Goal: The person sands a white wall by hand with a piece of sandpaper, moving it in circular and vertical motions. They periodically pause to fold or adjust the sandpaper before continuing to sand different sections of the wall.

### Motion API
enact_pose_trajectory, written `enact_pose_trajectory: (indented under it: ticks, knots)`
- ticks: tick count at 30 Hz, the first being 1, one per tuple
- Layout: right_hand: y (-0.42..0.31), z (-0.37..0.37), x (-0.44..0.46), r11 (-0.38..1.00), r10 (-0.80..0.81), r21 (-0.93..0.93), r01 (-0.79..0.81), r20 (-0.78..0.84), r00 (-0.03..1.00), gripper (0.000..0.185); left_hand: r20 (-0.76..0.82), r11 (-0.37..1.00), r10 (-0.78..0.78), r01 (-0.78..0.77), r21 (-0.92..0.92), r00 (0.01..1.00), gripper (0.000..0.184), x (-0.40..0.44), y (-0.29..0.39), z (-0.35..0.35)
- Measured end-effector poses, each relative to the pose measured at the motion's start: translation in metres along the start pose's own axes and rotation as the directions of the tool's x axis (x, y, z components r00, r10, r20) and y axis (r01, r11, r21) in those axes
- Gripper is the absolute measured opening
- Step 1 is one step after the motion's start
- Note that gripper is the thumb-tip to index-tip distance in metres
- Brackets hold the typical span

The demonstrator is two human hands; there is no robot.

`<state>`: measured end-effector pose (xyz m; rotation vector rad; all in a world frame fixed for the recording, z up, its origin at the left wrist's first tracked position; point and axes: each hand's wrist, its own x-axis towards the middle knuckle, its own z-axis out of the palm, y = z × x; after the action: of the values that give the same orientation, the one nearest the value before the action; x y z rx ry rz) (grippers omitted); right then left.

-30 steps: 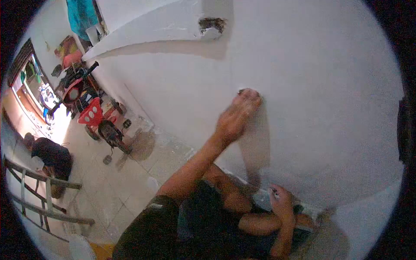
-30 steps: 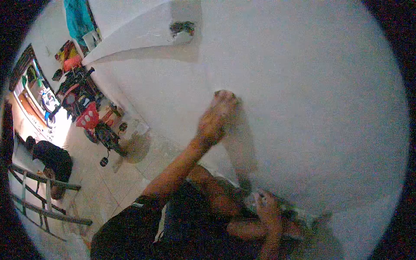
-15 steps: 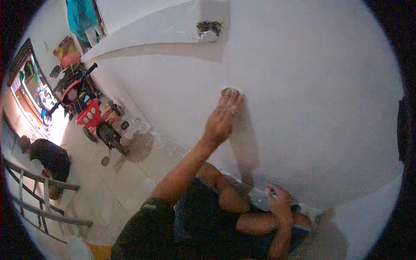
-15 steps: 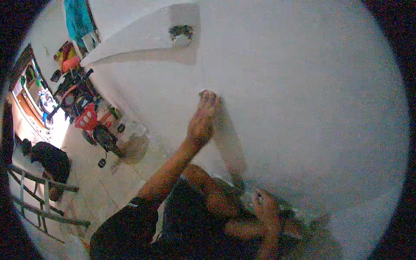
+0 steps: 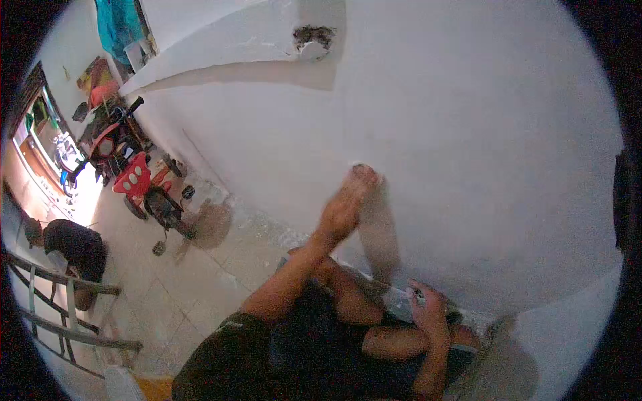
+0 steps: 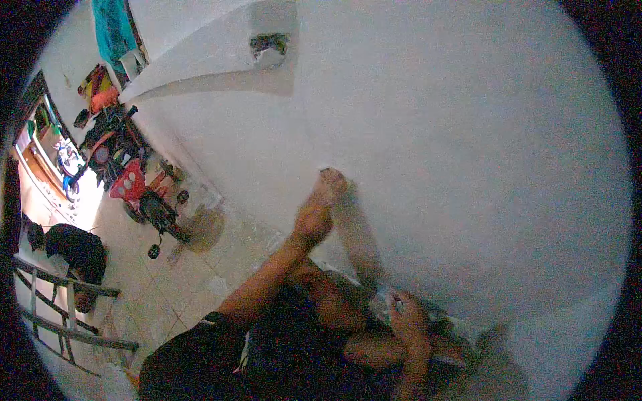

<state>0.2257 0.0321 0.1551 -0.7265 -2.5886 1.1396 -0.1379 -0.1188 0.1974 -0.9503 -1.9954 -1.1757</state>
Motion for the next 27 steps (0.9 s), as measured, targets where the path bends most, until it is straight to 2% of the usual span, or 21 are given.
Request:
enact_pose_trajectory:
  ticks: [2, 3, 4, 5, 7, 9, 11, 13, 14, 15, 17, 19, 20, 22, 23, 24, 25, 27]
  knots:
    - [0.005, -0.002, 0.001, 0.999, 0.045, -0.027, -0.045, -0.002, 0.999, 0.04, 0.157, 0.998, -0.035, 0.042, -0.042, 0.987, 0.046, 0.002, 0.012, -0.002]
    - [0.011, 0.0, 0.003, 0.999, 0.04, 0.035, -0.039, -0.017, 0.999, 0.036, -0.183, 0.979, 0.182, -0.195, -0.055, 0.966, 0.044, 0.018, -0.042, -0.006]
    - [0.015, 0.001, 0.004, 0.994, 0.035, 0.1, -0.032, -0.034, 0.999, 0.033, -0.286, 0.847, -0.432, 0.275, -0.456, 0.856, 0.043, 0.06, 0.027, -0.043]
    - [0.011, 0.001, 0.002, 0.994, 0.041, 0.107, -0.037, -0.029, 0.999, 0.033, -0.438, 0.999, 0.017, 0.003, 0.046, 0.899, 0.05, 0.068, -0.024, -0.046]
    - [-0.007, -0.006, 0.004, 0.999, -0.035, 0.001, 0.035, -0.043, 0.998, 0.034, -0.467, 1.0, 0.006, 0.005, 0.022, 0.884, 0.047, 0.071, -0.024, -0.04]
    - [-0.038, -0.011, 0.001, 0.999, 0.003, 0.04, -0.002, -0.036, 0.999, 0.033, -0.415, 0.999, 0.009, -0.029, -0.043, 0.91, 0.046, 0.047, 0.0, -0.012]
    - [-0.034, -0.005, 0.002, 0.996, 0.049, 0.076, -0.047, -0.017, 0.999, 0.033, -0.332, 0.926, 0.338, -0.374, -0.047, 0.88, 0.045, 0.008, 0.02, 0.027]
    - [-0.004, 0.006, 0.004, 0.999, -0.046, 0.01, 0.046, -0.024, 0.999, 0.033, 0.008, 0.86, 0.51, -0.51, 0.019, 0.86, 0.042, -0.003, 0.059, 0.009]
    - [0.0, 0.008, 0.002, 0.999, -0.045, 0.01, 0.045, -0.017, 0.999, 0.033, 0.011, 0.863, 0.504, -0.505, 0.022, 0.863, 0.042, -0.002, 0.048, 0.007]
    - [0.004, 0.009, 0.001, 0.998, -0.058, -0.041, 0.057, -0.034, 0.998, 0.033, -0.107, 0.903, 0.429, -0.426, 0.05, 0.897, 0.042, 0.007, 0.025, 0.003]
    - [0.003, 0.007, 0.001, 0.994, -0.072, -0.089, 0.067, -0.053, 0.996, 0.032, -0.344, 0.963, 0.268, -0.26, 0.072, 0.9, 0.042, 0.037, -0.019, -0.015]
    - [0.003, 0.005, 0.003, 0.997, 0.067, 0.044, -0.069, 0.047, 0.997, 0.032, -0.433, 1.0, -0.02, 0.023, 0.002, 0.901, 0.044, 0.077, -0.043, -0.052]
    - [0.014, 0.01, 0.002, 0.996, 0.067, 0.049, -0.07, 0.05, 0.996, 0.032, -0.502, 0.999, 0.008, 0.02, 0.05, 0.865, 0.045, 0.093, -0.048, -0.064]
    - [0.042, 0.026, 0.009, 0.998, 0.052, 0.027, -0.052, -0.024, 0.998, 0.031, -0.474, 1.0, 0.006, 0.008, 0.028, 0.88, 0.045, 0.084, -0.037, -0.054]
    - [0.032, 0.023, 0.011, 0.999, 0.045, 0.027, -0.044, -0.028, 0.999, 0.031, -0.449, 1.0, 0.001, -0.001, 0.0, 0.893, 0.045, 0.077, -0.029, -0.045]
    - [0.014, 0.016, 0.009, 1.0, -0.026, 0.006, 0.027, -0.021, 0.999, 0.03, -0.418, 0.977, 0.202, -0.214, 0.019, 0.886, 0.045, 0.064, -0.032, -0.032]
    - [0.0, 0.009, 0.007, 0.995, -0.096, -0.017, 0.095, -0.011, 0.995, 0.03, -0.342, 0.924, 0.381, -0.363, 0.118, 0.859, 0.046, 0.05, -0.028, -0.025]
    - [-0.017, 0.005, 0.004, 0.999, -0.041, -0.006, 0.041, 0.001, 0.999, 0.03, -0.187, 0.901, 0.43, -0.407, 0.149, 0.883, 0.044, 0.039, 0.017, -0.03]
